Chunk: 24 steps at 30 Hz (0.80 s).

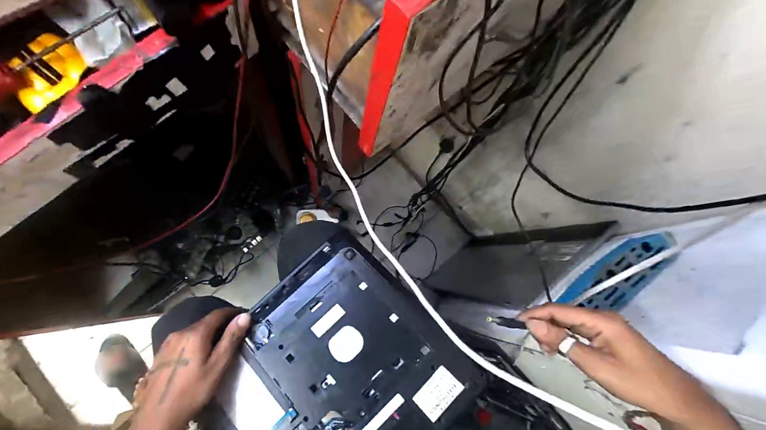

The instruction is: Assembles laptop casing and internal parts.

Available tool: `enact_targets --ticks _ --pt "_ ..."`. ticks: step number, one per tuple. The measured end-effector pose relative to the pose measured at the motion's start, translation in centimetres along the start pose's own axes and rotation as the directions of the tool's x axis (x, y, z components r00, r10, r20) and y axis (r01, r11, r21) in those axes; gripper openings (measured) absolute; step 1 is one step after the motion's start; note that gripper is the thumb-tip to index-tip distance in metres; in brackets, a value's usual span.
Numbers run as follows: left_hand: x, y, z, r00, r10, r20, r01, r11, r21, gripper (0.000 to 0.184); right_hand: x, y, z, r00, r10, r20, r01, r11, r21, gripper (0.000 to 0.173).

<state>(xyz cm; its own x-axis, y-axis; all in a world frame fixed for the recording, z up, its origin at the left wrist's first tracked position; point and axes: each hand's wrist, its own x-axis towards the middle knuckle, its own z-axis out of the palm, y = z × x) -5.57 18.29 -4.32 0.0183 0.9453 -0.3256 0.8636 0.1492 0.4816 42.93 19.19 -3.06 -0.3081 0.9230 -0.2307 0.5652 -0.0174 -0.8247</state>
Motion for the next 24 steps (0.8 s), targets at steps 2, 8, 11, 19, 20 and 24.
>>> enact_targets --ticks 2,8,11,19,20,24 --pt "0.9 0.9 -0.2 0.995 -0.043 0.093 0.047 0.998 -0.042 0.055 0.0 0.0 0.6 1.000 -0.024 -0.021 0.023 0.999 -0.029 0.032" --pt "0.6 1.8 0.8 0.997 -0.071 0.009 0.071 0.997 0.031 0.070 -0.6 0.3 2.2 0.992 -0.079 -0.100 0.064 0.988 -0.140 0.034" --pt "0.0 1.9 0.0 0.997 -0.003 -0.082 0.012 0.994 0.106 0.075 -0.6 -0.8 2.3 0.981 -0.158 -0.112 0.133 0.971 -0.201 0.026" --pt "-1.2 0.9 -3.0 0.989 0.122 -0.078 -0.106 0.977 0.183 0.066 -0.6 -3.9 2.5 0.948 -0.311 0.062 0.316 0.911 -0.266 0.029" --pt "-1.3 0.8 -2.9 0.988 0.129 -0.087 -0.111 0.976 0.185 0.066 -0.6 -4.1 2.7 0.947 -0.310 0.081 0.321 0.908 -0.269 0.031" --pt "-1.2 0.7 -2.6 0.985 0.139 -0.104 -0.117 0.974 0.192 0.066 -0.6 -4.4 3.7 0.940 -0.304 0.153 0.334 0.908 -0.253 0.035"
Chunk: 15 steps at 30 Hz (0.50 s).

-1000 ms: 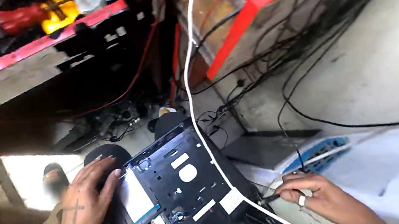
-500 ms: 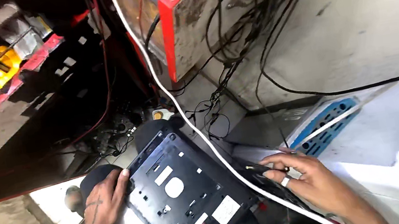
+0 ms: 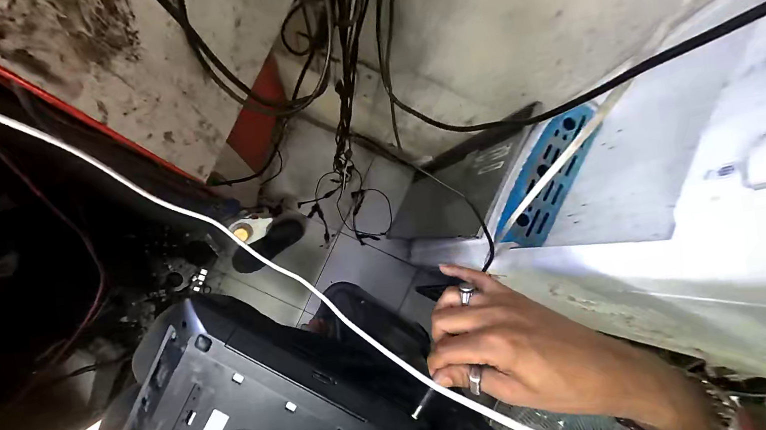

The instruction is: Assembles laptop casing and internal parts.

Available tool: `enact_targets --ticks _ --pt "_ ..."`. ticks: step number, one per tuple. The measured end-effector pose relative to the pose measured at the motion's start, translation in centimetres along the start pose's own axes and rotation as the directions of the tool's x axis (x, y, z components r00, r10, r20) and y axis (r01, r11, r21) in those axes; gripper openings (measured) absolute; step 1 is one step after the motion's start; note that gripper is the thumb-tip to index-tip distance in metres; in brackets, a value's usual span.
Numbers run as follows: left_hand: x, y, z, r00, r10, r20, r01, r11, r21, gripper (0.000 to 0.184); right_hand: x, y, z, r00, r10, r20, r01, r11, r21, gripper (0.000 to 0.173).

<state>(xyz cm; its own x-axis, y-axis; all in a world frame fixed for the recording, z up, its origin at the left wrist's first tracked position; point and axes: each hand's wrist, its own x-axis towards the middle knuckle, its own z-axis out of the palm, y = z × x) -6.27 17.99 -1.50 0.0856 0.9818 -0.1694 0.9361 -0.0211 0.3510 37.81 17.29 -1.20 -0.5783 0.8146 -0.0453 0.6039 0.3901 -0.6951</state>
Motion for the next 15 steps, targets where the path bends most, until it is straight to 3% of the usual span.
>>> enact_targets --ticks 15 --pt "-1.0 1.0 -0.4 0.997 -0.017 -0.069 0.022 0.996 0.082 0.069 0.3 -0.3 1.2 0.992 -0.121 0.046 0.125 0.987 -0.099 0.037"
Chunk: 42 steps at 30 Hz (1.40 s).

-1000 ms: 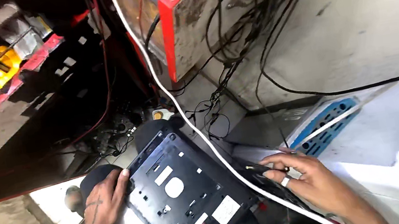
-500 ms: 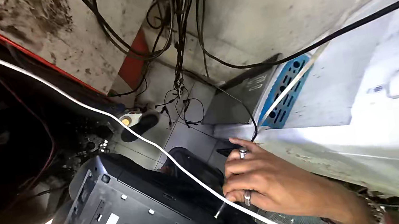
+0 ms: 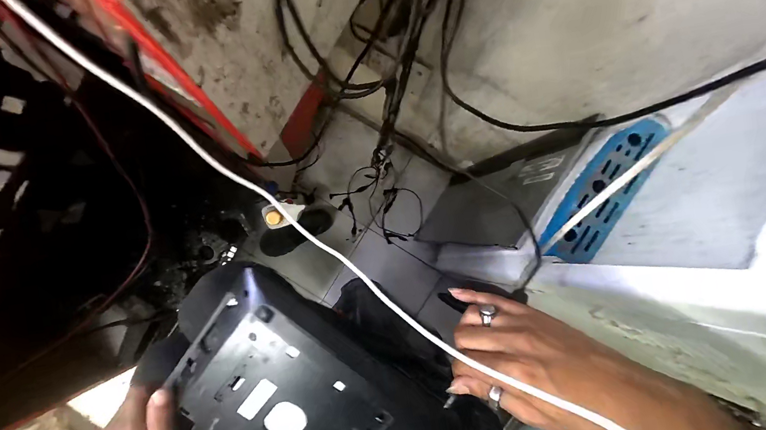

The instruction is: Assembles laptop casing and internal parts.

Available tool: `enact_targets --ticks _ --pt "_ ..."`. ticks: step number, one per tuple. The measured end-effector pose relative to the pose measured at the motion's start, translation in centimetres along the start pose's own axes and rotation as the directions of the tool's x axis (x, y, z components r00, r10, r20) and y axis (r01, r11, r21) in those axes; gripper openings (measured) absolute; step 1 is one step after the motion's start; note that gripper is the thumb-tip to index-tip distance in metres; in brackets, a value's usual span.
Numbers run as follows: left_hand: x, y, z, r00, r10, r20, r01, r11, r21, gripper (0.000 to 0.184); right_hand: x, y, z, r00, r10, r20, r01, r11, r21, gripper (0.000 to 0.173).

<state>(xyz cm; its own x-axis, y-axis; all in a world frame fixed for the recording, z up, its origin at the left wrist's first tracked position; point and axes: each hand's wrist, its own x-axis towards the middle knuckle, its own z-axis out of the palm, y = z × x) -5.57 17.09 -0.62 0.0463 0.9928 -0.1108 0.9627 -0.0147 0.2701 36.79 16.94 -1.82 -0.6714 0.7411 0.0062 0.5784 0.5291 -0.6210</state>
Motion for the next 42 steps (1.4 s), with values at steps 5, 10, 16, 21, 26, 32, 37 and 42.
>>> enact_targets --ticks 5,10,16,21,26,32,37,42 --pt "-1.8 1.2 -0.7 0.997 -0.052 -0.053 0.057 0.994 0.097 0.068 -1.6 0.3 1.6 0.995 -0.015 0.101 0.010 0.999 0.049 0.048" --pt "-3.5 2.3 -2.1 0.985 0.019 -0.171 0.002 0.993 0.121 0.063 -0.2 -0.7 -1.0 0.960 0.031 0.280 -0.088 0.977 0.194 0.037" --pt "-6.0 5.0 -6.0 0.910 0.163 -0.381 -0.080 0.971 0.226 0.060 4.8 -4.1 -0.5 0.999 0.038 0.038 -0.050 0.926 0.375 0.071" --pt "-6.0 6.8 -9.3 0.806 0.267 -0.529 -0.071 0.930 0.361 0.064 7.3 -4.1 -1.6 0.990 -0.025 -0.141 0.091 0.874 0.477 0.063" --pt "-3.4 7.2 -7.9 0.717 0.329 -0.614 -0.063 0.908 0.414 0.065 9.7 -2.0 -3.9 0.984 -0.090 -0.157 0.168 0.772 0.614 0.058" --pt "-5.0 8.2 -6.6 0.748 0.295 -0.595 -0.108 0.938 0.329 0.047 14.0 -1.2 -7.4 0.987 -0.161 -0.009 0.100 0.564 0.820 0.053" --pt "-6.7 8.2 -8.0 0.804 0.292 -0.518 -0.186 0.951 0.247 0.040 16.0 -1.9 -9.3 0.939 -0.304 0.161 0.040 0.562 0.826 0.046" --pt "-9.1 9.1 -8.1 0.802 0.294 -0.520 -0.229 0.955 0.188 0.031 17.4 -2.5 -8.8 0.994 -0.093 0.047 0.045 0.791 0.610 0.045"
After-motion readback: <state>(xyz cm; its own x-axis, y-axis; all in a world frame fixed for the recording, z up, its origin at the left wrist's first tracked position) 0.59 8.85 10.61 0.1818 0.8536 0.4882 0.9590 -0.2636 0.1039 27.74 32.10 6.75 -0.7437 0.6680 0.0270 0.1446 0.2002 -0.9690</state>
